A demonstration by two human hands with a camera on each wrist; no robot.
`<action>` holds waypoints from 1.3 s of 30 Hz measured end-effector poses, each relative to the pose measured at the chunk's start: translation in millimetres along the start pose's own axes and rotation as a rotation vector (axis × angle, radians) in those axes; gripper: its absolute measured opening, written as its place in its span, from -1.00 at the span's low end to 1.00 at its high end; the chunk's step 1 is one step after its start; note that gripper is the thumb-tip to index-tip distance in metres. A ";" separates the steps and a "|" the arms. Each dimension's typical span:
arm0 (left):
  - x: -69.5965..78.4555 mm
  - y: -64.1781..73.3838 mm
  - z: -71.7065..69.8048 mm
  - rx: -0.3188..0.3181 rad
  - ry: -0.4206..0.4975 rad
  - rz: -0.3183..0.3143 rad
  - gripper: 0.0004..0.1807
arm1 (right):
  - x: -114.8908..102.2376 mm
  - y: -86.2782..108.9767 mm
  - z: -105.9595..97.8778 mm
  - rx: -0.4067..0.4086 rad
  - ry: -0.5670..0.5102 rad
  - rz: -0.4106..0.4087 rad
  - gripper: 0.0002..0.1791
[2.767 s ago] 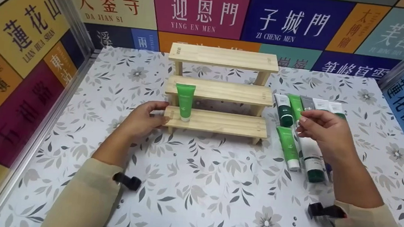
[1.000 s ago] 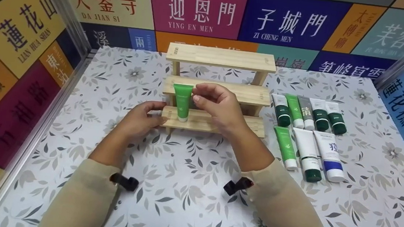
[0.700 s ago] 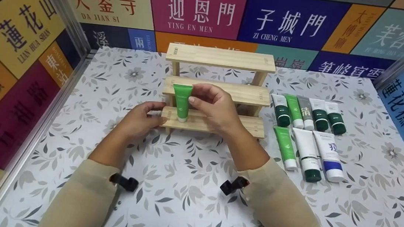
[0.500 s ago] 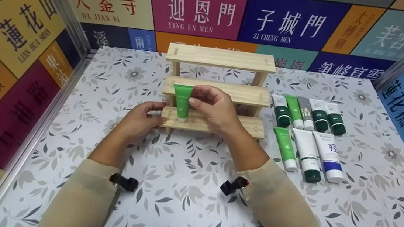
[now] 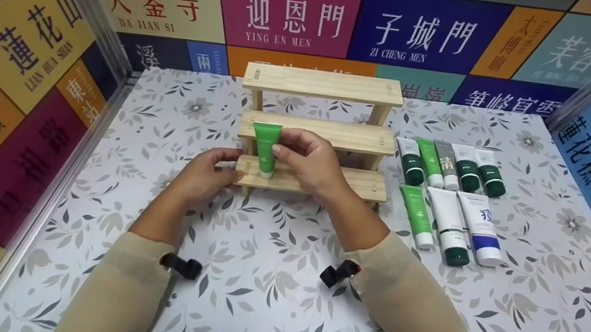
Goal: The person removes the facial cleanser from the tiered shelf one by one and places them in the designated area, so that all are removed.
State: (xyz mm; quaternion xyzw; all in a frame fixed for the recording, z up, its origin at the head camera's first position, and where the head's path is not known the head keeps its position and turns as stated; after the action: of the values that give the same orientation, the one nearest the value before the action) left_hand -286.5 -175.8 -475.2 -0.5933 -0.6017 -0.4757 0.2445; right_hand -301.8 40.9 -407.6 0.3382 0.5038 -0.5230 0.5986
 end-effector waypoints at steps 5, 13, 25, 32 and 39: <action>-0.1 -0.5 0.5 0.001 0.000 -0.003 -0.34 | -2.1 1.5 0.3 0.015 0.024 -0.001 -0.70; 1.2 0.5 -0.6 0.011 0.007 -0.018 -0.35 | -21.6 11.6 -5.6 -0.011 0.038 -0.030 -0.75; 0.4 -0.4 -0.5 0.024 -0.010 0.020 -0.36 | -49.8 35.5 -45.4 -0.001 0.051 -0.076 -0.79; 1.6 -2.1 0.0 0.025 -0.031 0.026 -0.36 | -64.5 53.7 -84.5 0.035 0.090 -0.119 -0.81; 3.0 -2.0 0.5 0.016 -0.043 0.027 -0.35 | -79.6 74.9 -133.7 0.142 0.130 -0.135 -0.77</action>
State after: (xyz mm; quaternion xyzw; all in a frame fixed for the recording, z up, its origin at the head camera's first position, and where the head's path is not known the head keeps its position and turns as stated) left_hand -288.8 -173.6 -473.4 -0.6094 -0.6024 -0.4547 0.2429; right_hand -258.3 205.0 -375.7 0.3781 0.5248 -0.5736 0.5026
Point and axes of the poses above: each hand's wrist, its own y-axis away from the middle knuckle, its own z-axis out of the palm, x = y × z, the point moved 7 cm from there along -y, towards the middle knuckle, and after that the axes turned 12 degrees about -y, right-handed, at the moved point
